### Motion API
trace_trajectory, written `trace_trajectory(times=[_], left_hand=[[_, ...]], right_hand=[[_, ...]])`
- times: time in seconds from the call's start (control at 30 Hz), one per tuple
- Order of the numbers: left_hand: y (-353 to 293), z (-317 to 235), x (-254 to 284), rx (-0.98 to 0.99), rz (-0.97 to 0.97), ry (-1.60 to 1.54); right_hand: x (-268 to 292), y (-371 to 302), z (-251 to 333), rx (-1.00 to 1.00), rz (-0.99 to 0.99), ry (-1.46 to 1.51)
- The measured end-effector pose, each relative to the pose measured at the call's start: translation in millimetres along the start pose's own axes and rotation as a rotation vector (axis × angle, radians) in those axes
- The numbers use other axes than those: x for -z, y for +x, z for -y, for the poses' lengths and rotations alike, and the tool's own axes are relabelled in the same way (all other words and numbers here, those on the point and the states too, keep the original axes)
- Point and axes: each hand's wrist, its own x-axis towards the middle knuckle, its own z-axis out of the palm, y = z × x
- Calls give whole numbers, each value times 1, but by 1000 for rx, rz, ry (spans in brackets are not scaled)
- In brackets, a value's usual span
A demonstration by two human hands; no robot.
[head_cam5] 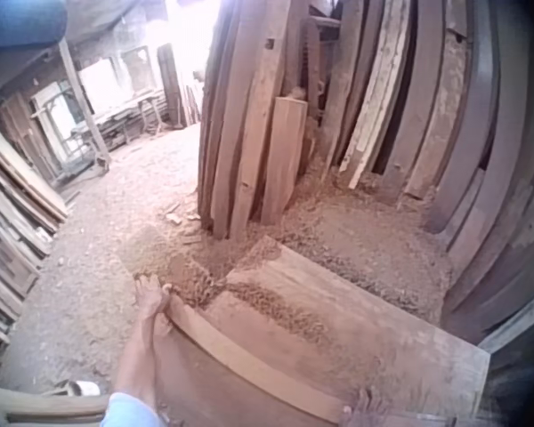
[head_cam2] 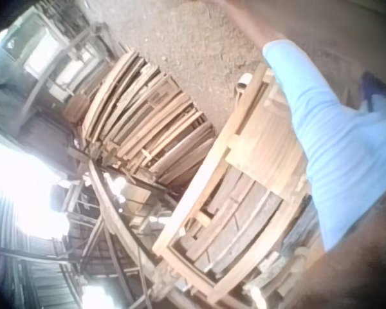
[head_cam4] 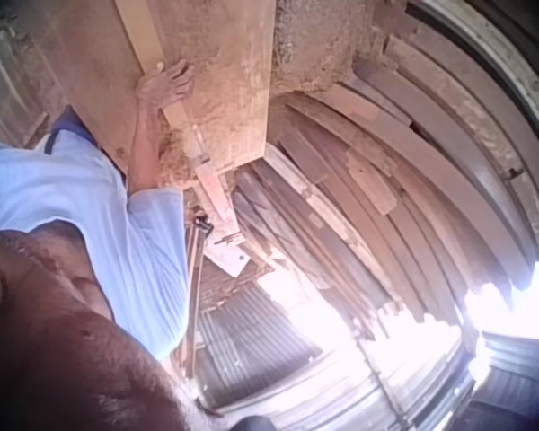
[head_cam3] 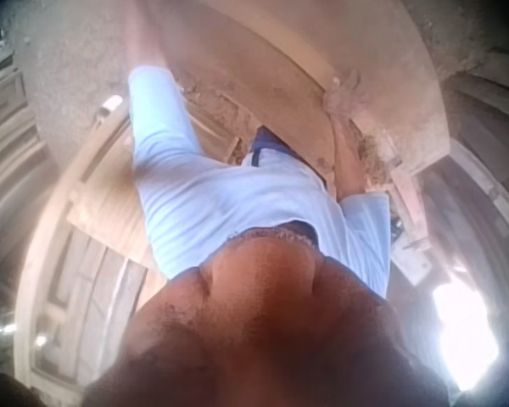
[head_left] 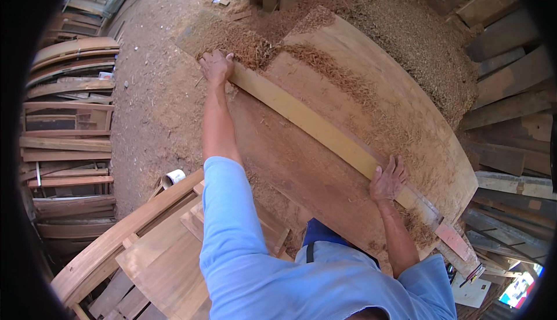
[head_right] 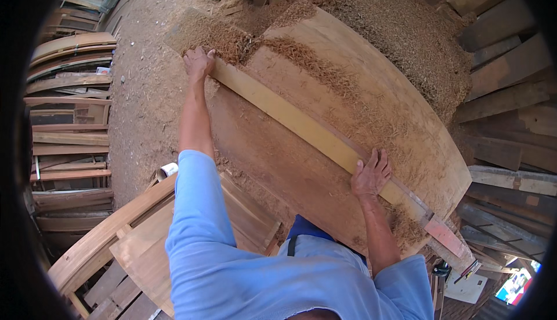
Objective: The person uses a belt sander to smooth the surface and edges of a large wooden board. The person also lifts and moves the board across a wooden support beam.
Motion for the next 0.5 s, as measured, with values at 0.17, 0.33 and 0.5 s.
trace_trajectory(times=[0.17,0.33,0.5], left_hand=[[5,35,-7,-249,22,25],[-56,-7,-34,-276,-99,23],[-252,-142,-59,-681,-379,-455]], right_hand=[[4,0,4,-62,90,14],[-2,1,0,-47,124,12],[-2,0,3,-59,36,34]])
